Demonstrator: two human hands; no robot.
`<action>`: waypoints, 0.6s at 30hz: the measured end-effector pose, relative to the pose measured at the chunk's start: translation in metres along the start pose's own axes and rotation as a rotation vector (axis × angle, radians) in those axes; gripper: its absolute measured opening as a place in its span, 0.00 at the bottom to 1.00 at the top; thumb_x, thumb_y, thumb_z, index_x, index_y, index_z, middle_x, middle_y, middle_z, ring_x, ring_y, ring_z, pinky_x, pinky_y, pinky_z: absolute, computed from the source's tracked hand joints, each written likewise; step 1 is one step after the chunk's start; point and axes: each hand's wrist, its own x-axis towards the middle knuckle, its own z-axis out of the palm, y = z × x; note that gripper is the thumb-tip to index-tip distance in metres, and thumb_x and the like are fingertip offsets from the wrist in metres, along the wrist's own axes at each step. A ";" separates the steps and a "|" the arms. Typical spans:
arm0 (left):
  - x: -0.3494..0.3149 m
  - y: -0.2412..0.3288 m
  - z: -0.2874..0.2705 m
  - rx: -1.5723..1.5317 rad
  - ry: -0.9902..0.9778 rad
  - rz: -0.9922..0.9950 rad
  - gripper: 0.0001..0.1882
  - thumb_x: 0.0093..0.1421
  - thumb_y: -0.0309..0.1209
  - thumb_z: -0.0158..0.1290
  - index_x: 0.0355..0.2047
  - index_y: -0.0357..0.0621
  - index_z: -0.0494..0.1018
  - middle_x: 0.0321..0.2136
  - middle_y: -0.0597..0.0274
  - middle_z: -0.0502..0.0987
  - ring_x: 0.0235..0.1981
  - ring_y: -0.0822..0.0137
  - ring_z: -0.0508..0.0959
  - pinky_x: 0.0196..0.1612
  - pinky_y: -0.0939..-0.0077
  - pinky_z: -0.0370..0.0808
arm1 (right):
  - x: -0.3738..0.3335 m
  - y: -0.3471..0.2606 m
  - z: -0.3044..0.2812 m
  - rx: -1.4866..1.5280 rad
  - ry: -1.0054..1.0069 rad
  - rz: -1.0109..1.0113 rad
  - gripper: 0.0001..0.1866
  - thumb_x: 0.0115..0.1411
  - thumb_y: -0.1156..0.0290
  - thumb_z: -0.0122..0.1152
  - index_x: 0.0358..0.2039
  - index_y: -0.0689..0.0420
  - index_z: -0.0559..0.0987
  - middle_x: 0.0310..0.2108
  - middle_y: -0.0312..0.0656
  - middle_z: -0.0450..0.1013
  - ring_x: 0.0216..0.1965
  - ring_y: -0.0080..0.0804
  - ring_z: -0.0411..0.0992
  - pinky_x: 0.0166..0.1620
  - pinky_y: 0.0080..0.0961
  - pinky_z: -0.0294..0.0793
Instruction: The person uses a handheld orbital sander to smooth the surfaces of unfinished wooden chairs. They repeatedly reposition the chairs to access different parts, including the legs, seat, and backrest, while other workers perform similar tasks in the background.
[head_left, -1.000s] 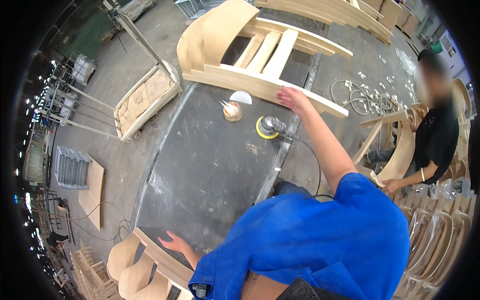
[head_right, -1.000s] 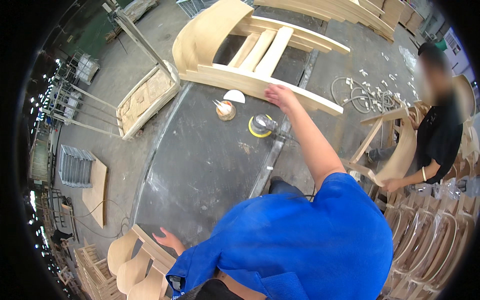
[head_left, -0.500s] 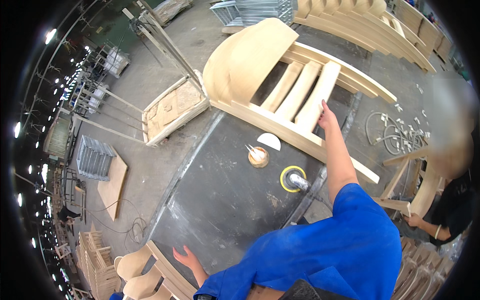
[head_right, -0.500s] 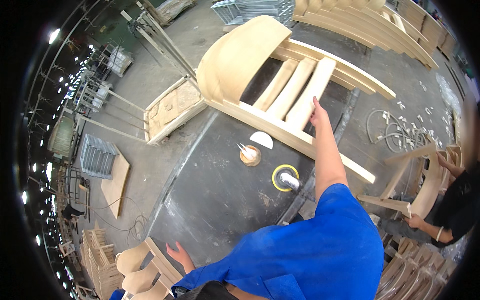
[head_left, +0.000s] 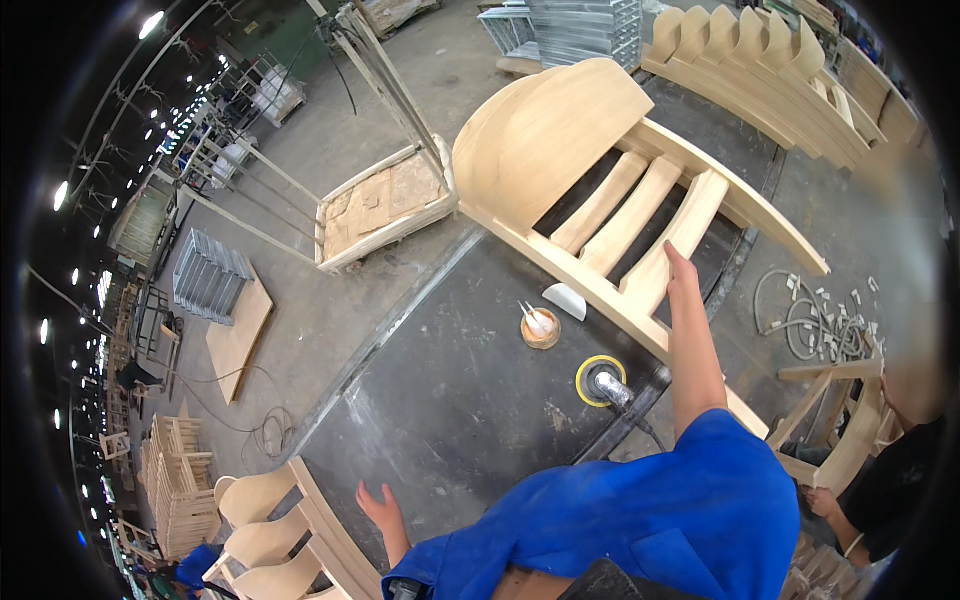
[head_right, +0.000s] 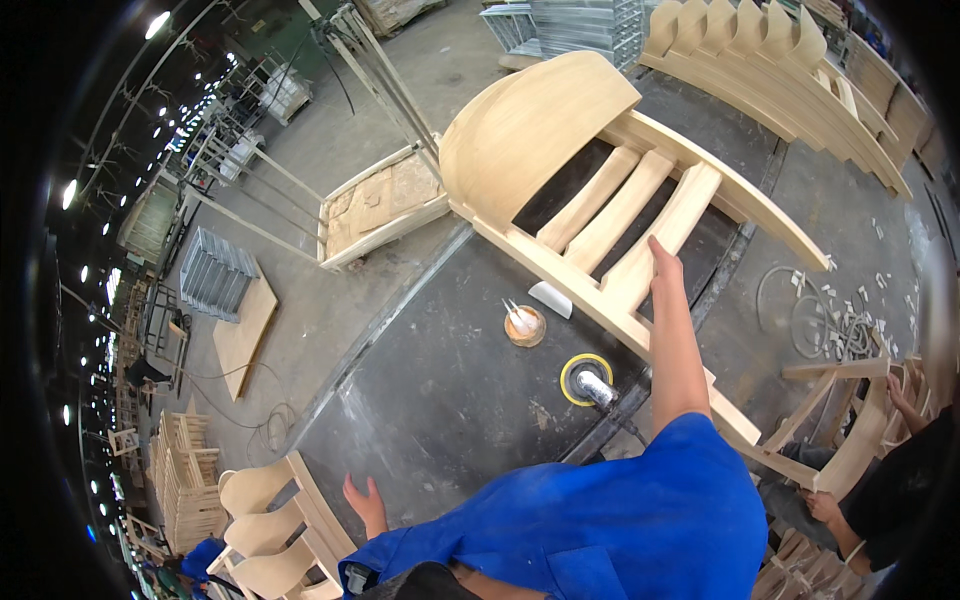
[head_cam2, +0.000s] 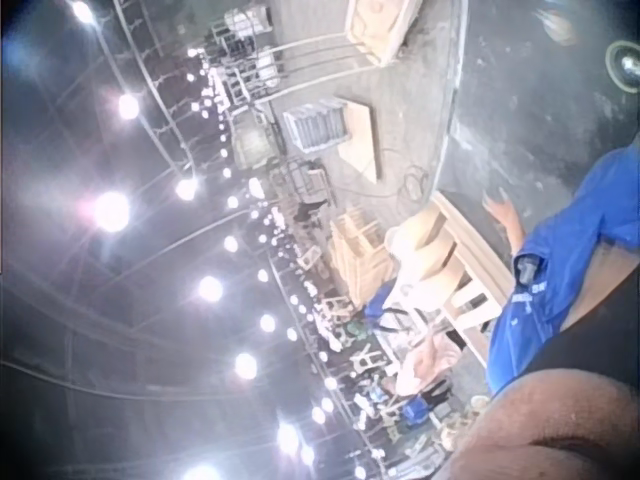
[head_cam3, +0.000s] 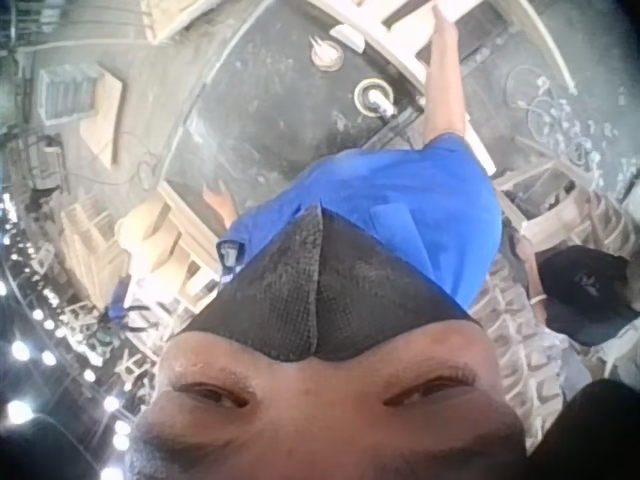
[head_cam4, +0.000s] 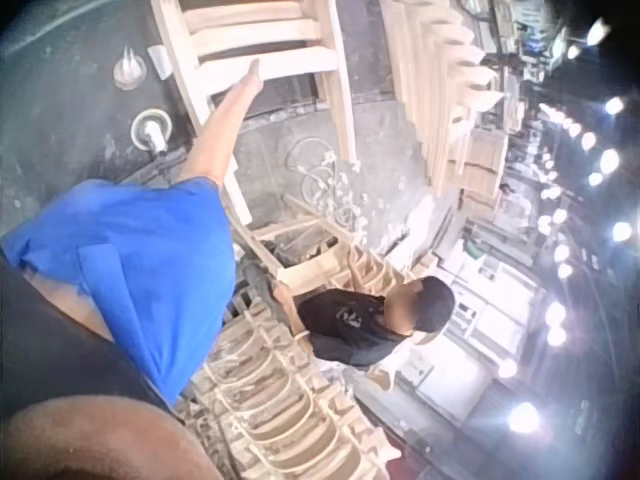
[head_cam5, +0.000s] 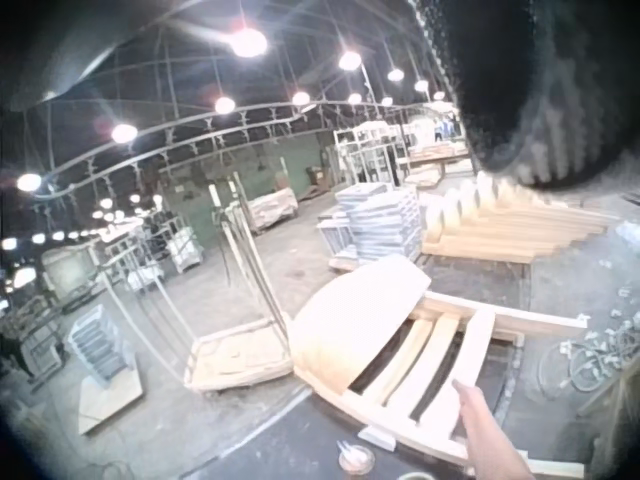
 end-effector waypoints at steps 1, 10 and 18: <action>0.001 -0.003 0.001 -0.006 0.006 0.018 0.31 0.55 0.31 0.58 0.58 0.35 0.62 0.56 0.40 0.63 0.58 0.44 0.64 0.60 0.56 0.62 | -0.015 -0.001 -0.005 0.003 -0.050 0.001 0.28 0.53 0.70 0.69 0.51 0.69 0.70 0.46 0.51 0.74 0.44 0.44 0.75 0.46 0.41 0.76; 0.029 -0.010 -0.014 -0.191 -0.036 0.078 0.31 0.56 0.33 0.58 0.59 0.39 0.63 0.58 0.42 0.63 0.58 0.46 0.64 0.56 0.57 0.66 | -0.189 0.001 -0.047 -0.065 -0.165 -0.090 0.28 0.56 0.66 0.68 0.54 0.64 0.69 0.47 0.48 0.74 0.46 0.41 0.74 0.47 0.40 0.75; 0.037 0.015 -0.120 -0.706 -0.156 0.229 0.29 0.59 0.29 0.54 0.61 0.40 0.61 0.53 0.50 0.71 0.57 0.57 0.70 0.57 0.63 0.66 | -0.368 0.022 -0.058 -0.155 -0.248 -0.169 0.29 0.55 0.64 0.69 0.54 0.59 0.70 0.47 0.42 0.74 0.47 0.36 0.72 0.49 0.34 0.73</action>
